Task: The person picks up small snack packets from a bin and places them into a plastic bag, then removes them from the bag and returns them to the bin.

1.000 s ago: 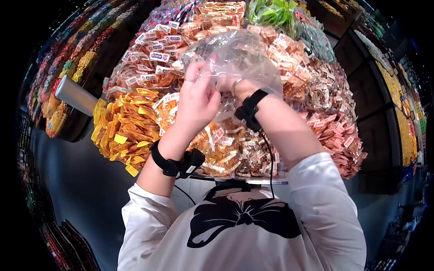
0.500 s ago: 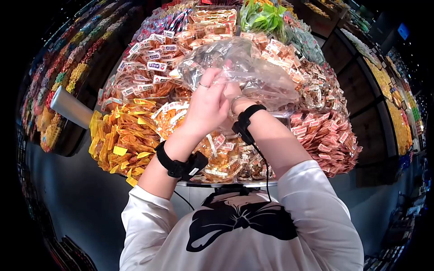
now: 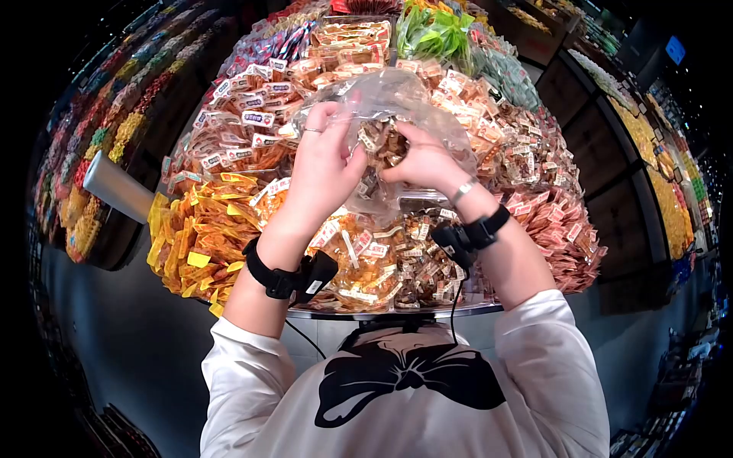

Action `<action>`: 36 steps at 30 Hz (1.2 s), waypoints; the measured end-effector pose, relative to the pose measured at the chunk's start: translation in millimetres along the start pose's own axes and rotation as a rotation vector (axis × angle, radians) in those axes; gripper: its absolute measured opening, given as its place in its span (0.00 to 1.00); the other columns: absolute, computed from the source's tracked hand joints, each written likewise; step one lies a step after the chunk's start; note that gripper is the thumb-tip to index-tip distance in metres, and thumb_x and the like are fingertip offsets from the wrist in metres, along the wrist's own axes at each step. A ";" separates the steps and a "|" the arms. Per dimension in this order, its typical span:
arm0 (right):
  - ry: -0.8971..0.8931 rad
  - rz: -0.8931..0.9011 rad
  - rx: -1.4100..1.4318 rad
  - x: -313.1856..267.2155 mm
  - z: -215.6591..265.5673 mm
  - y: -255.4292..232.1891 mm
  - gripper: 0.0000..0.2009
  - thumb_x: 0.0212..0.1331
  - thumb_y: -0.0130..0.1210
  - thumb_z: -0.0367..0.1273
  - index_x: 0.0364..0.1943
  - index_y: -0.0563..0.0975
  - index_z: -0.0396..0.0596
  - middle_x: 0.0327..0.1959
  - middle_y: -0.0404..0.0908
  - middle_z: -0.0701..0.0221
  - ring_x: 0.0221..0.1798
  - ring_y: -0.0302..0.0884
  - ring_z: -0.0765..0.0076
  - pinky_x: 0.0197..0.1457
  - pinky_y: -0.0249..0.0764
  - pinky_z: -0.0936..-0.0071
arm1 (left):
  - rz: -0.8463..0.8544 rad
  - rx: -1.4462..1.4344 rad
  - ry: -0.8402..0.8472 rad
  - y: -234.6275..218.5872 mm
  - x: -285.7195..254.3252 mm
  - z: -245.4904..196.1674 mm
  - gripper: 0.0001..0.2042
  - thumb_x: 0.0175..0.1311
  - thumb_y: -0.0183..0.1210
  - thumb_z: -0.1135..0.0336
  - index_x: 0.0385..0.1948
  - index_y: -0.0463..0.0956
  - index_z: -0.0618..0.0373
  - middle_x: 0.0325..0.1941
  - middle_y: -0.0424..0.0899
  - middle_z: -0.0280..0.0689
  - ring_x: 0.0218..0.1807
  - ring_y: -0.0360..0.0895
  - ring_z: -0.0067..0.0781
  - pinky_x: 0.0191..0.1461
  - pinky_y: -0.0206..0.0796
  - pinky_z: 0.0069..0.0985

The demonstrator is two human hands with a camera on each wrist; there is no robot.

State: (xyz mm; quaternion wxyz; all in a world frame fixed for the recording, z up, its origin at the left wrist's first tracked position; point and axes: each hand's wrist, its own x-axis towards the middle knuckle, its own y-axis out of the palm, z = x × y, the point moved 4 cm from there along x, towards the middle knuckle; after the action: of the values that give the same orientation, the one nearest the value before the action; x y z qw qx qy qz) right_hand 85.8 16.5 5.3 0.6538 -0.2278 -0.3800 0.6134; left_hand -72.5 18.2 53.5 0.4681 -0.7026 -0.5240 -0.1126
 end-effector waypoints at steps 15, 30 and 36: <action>-0.130 0.132 1.001 -176.7 -59.1 -25.3 0.26 0.27 0.68 0.29 0.34 0.66 0.48 0.34 0.69 0.71 0.41 0.67 0.74 0.47 0.63 0.76 | 0.607 -0.281 -0.494 76.5 -109.6 -55.4 0.14 0.48 0.60 0.66 0.36 0.71 0.60 0.22 0.68 0.35 0.25 0.69 0.24 0.31 0.61 0.19; 0.521 0.219 1.072 -206.4 -148.9 13.8 0.30 0.39 0.62 0.24 0.48 0.57 0.47 0.37 0.70 0.68 0.27 0.71 0.80 0.18 0.69 0.85 | 0.257 -1.133 -1.205 219.3 -169.2 -3.4 0.19 0.59 0.46 0.73 0.52 0.54 0.53 0.51 0.67 0.38 0.49 0.69 0.30 0.40 0.70 0.27; 0.704 0.363 1.445 -207.1 -160.2 27.9 0.25 0.42 0.58 0.21 0.47 0.61 0.46 0.33 0.72 0.70 0.25 0.73 0.80 0.17 0.68 0.85 | 0.172 -1.091 -1.251 222.1 -164.1 -8.0 0.11 0.57 0.52 0.68 0.40 0.64 0.55 0.36 0.72 0.32 0.32 0.70 0.18 0.27 0.62 0.16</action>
State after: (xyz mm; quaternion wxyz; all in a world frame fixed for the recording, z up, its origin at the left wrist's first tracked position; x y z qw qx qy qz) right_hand 201.2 -154.5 -158.4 0.6108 0.0123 0.3781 0.6956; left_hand 47.3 -94.3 -168.6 -0.3082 -0.8012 -0.5036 0.0968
